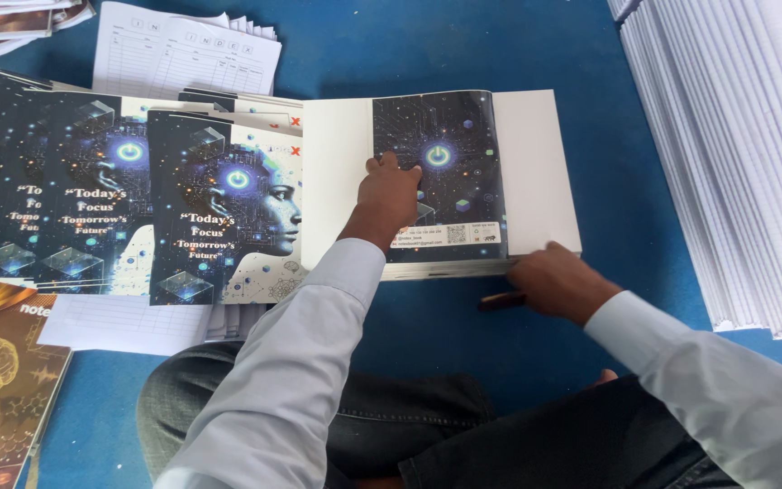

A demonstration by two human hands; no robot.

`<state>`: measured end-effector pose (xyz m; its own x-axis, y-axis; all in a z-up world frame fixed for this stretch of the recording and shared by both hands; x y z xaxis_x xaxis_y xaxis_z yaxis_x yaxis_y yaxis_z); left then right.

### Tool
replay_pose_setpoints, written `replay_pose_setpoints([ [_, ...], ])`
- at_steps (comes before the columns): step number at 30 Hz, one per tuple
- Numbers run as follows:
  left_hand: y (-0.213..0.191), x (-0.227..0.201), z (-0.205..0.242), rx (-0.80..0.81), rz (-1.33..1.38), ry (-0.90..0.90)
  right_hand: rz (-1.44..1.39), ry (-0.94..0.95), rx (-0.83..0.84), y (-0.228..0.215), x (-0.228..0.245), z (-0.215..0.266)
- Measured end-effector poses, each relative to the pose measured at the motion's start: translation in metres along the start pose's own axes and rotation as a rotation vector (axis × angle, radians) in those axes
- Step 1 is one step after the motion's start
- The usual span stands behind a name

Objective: The person inserts printed book covers into the front of a stack of blank notebooks. They repeatedly pick a cover, open the notebook, slide the cover in, and smooth it into place. The process is repeated for multiple notebooks.

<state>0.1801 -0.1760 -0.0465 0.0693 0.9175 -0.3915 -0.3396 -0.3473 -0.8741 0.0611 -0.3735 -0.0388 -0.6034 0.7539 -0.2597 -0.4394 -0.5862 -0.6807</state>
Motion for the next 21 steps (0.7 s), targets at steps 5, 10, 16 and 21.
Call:
replay_pose_setpoints([
  [5,0.001,-0.002,-0.002,0.058,-0.029,-0.013,-0.383,0.118,0.09,-0.023,-0.03,0.022],
  [10,-0.004,-0.005,0.003,0.083,-0.033,-0.026,-0.578,0.094,-0.193,-0.047,-0.05,0.021],
  [16,-0.01,-0.012,0.009,0.16,-0.042,-0.035,-0.627,0.148,-0.367,-0.052,-0.05,0.008],
  [21,-0.011,-0.018,0.012,0.107,-0.093,-0.008,-0.512,0.171,-0.384,-0.054,-0.042,-0.001],
])
Point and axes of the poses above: each hand's wrist, its own z-axis away from the middle knuckle, its own y-axis out of the palm, x = y × z, the point moved 7 cm from there along -z, towards the middle knuckle, and after that the axes turned 12 degrees about z, right-handed, at the moved point
